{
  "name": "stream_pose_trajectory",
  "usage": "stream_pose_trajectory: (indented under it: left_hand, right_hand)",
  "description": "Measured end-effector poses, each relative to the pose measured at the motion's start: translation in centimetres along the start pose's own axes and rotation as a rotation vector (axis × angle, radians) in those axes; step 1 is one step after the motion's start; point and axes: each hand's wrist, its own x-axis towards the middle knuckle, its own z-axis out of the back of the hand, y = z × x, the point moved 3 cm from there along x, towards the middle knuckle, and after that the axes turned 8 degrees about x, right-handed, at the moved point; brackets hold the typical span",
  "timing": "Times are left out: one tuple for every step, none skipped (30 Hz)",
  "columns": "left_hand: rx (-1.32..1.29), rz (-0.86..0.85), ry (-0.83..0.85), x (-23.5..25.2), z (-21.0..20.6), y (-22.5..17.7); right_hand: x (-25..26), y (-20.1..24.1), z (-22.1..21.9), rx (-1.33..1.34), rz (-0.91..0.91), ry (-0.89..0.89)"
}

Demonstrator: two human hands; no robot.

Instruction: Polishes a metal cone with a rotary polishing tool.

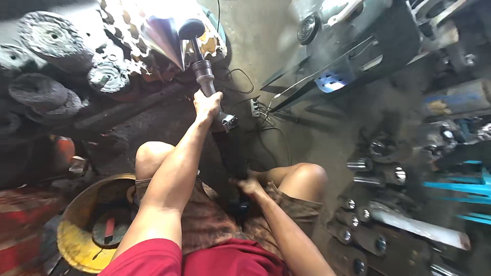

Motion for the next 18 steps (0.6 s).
stream_pose_trajectory:
  left_hand:
    - [-0.007,0.013,0.005,-0.2,0.1,-0.2]
    - [-0.033,0.014,-0.003,-0.4,0.2,-0.2]
    - [-0.083,0.008,-0.008,-0.6,0.4,-0.3]
    - [-0.135,0.001,-0.011,-0.9,0.6,-0.2]
    - [-0.178,-0.007,-0.015,-1.3,0.9,-0.4]
    - [-0.212,-0.024,-0.025,-1.7,1.3,-0.5]
    - [-0.221,-0.034,-0.033,-2.0,1.8,-0.6]
    - [-0.230,-0.046,-0.043,-2.3,2.2,-0.6]
    - [-0.254,-0.062,-0.051,-2.5,2.5,-0.3]
    - [-0.296,-0.079,-0.050,-2.5,2.8,0.0]
    - [-0.347,-0.090,-0.044,-2.5,3.1,0.4]
    - [-0.382,-0.090,-0.045,-2.4,3.3,0.7]
    - [-0.411,-0.088,-0.046,-2.3,3.5,1.1]
    - [-0.436,-0.085,-0.046,-2.2,3.7,1.4]
    - [-0.455,-0.084,-0.050,-2.1,3.9,1.7]
    - [-0.467,-0.082,-0.056,-2.1,4.2,1.9]
    - [-0.474,-0.078,-0.065,-2.0,4.5,2.1]
    - [-0.480,-0.072,-0.073,-2.0,4.7,2.3]
  right_hand:
    - [0.2,0.0,0.1,0.009,0.010,0.001]
    - [0.3,0.0,0.1,0.014,0.019,0.007]
    - [0.3,0.0,0.2,0.026,0.035,0.014]
    - [0.3,0.0,0.2,0.029,0.053,0.020]
    - [0.3,0.0,0.2,0.013,0.075,0.016]
    - [0.2,0.2,0.2,-0.017,0.096,0.005]
    - [0.1,0.4,0.1,-0.061,0.118,-0.007]
    - [-0.1,0.7,0.0,-0.114,0.143,-0.019]
    - [-0.3,1.0,0.0,-0.173,0.169,-0.029]
    - [-0.4,1.3,-0.1,-0.234,0.197,-0.039]
    - [-0.5,1.6,-0.1,-0.291,0.220,-0.048]
    - [-0.6,1.8,-0.1,-0.334,0.231,-0.052]
    - [-0.5,1.9,-0.1,-0.360,0.239,-0.054]
    - [-0.4,1.8,-0.1,-0.369,0.249,-0.056]
    - [-0.3,1.7,-0.1,-0.366,0.258,-0.055]
    - [-0.1,1.7,-0.2,-0.358,0.270,-0.053]
    - [0.0,1.7,-0.2,-0.351,0.278,-0.049]
    - [0.0,1.7,-0.3,-0.344,0.287,-0.045]
